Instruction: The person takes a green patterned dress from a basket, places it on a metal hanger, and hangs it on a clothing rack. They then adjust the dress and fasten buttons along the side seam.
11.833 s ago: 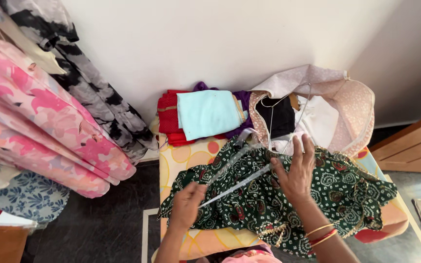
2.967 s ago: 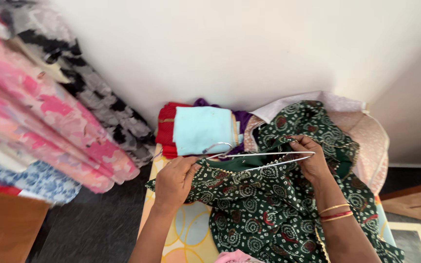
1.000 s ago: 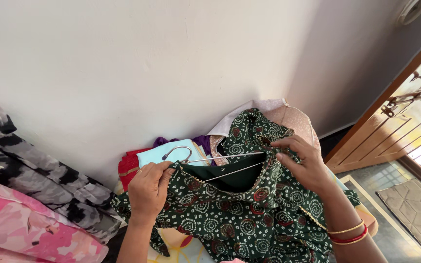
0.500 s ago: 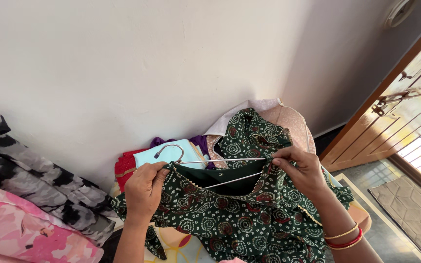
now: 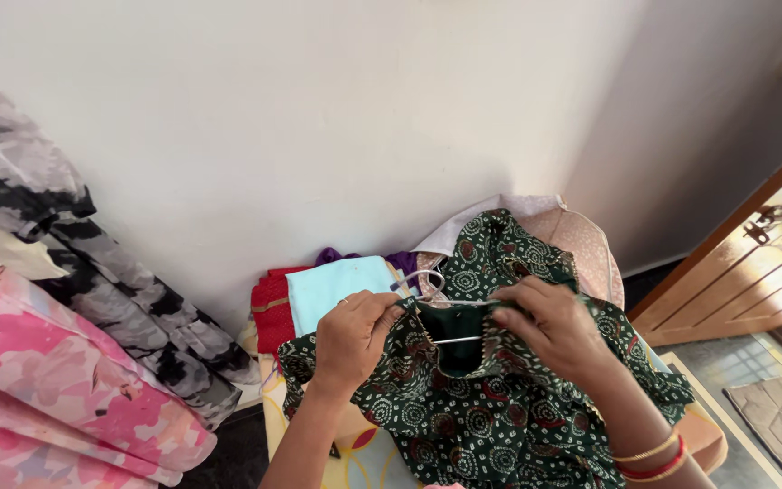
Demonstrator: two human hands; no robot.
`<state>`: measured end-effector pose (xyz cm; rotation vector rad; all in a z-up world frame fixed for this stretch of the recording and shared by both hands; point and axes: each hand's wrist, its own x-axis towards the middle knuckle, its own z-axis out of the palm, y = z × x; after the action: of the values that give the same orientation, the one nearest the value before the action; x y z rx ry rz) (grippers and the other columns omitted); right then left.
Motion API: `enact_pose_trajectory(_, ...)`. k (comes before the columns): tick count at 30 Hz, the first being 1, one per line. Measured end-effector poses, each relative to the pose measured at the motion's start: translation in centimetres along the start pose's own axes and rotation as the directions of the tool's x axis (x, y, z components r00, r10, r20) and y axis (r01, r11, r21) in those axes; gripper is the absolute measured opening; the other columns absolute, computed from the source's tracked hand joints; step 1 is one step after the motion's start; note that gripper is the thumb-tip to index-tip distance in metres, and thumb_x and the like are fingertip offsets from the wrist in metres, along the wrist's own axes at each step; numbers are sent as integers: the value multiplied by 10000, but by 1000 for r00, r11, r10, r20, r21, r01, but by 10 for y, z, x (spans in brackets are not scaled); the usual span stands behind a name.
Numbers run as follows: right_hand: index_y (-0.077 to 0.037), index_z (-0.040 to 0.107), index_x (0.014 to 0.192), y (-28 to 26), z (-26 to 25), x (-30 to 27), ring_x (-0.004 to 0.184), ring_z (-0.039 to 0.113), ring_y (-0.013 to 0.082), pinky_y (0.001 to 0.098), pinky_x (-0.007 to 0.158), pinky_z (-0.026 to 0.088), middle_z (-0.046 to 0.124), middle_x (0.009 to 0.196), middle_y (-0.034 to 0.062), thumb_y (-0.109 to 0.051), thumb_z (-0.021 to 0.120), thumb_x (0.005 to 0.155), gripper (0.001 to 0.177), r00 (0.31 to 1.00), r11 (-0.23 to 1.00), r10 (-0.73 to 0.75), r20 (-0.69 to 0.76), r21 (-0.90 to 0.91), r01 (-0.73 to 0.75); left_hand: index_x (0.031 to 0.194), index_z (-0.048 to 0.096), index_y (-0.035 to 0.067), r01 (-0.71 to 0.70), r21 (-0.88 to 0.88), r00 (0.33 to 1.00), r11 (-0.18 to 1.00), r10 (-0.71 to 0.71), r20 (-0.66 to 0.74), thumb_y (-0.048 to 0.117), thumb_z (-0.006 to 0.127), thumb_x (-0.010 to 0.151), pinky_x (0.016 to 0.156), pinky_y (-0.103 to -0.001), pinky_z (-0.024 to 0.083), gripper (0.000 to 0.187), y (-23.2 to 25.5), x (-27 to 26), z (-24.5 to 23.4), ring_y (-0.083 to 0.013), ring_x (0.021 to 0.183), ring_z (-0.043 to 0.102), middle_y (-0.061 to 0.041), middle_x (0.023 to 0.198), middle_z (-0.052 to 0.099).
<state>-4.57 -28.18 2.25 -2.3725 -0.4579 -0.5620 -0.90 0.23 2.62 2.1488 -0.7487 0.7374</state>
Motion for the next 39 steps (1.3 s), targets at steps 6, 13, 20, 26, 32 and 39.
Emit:
enact_pose_trajectory(6, -102, 729, 1005, 20, -4, -22, 744, 673, 214, 368, 646, 518, 672, 799, 44, -223, 703, 907, 157, 981, 979, -6, -194, -199, -33, 1012, 727, 78, -102, 14, 995, 995, 102, 21, 162, 740, 880, 672, -429, 493, 157, -15, 0, -3, -310, 759, 648, -93, 796, 676)
enact_pose_trajectory(13, -99, 741, 1038, 49, -54, -42, 682, 657, 129, 305, 609, 498, 711, 823, 11, -172, 719, 945, 120, 898, 955, 242, -367, -76, -288, 1209, 677, 106, 260, 7, 964, 966, -259, -61, 161, 697, 912, 867, -379, 531, 302, -55, 10, -58, -269, 977, 702, -84, 1083, 741)
enact_pose_trajectory(20, -57, 716, 1049, 32, -51, -58, 696, 626, 122, 283, 629, 480, 687, 846, 21, -127, 704, 953, 120, 915, 982, 168, -367, -17, -188, 1091, 652, 71, -231, 314, 939, 921, 295, -175, 178, 703, 840, 901, -458, 446, 277, -7, 15, -38, -344, 969, 644, -117, 1001, 692)
enact_pose_trajectory(26, -81, 676, 1243, 19, -78, -76, 984, 625, 219, 364, 838, 486, 649, 1089, 78, -215, 716, 929, 344, 912, 981, 121, -391, -95, -171, 960, 671, 70, -191, 115, 980, 975, 196, -36, 132, 720, 901, 750, -441, 489, 98, 21, 13, -28, -325, 837, 639, -92, 857, 672)
enact_pose_trajectory(32, -137, 644, 1226, 23, -107, -124, 1206, 584, 287, 510, 1097, 402, 627, 1241, 82, -286, 744, 864, 404, 855, 913, -136, -500, -398, -88, 920, 691, 74, -187, 148, 975, 971, 202, -96, 158, 743, 892, 666, -425, 476, 103, 67, -5, -25, -315, 741, 600, -72, 785, 662)
enact_pose_trajectory(39, -91, 704, 1131, 28, -124, -201, 1027, 634, 256, 399, 922, 503, 677, 1096, 74, -65, 801, 866, 283, 780, 959, -53, -624, -250, -135, 928, 702, 82, -244, 108, 967, 964, 249, -43, 153, 755, 873, 645, -391, 462, 104, 145, -38, -23, -274, 685, 579, -47, 762, 660)
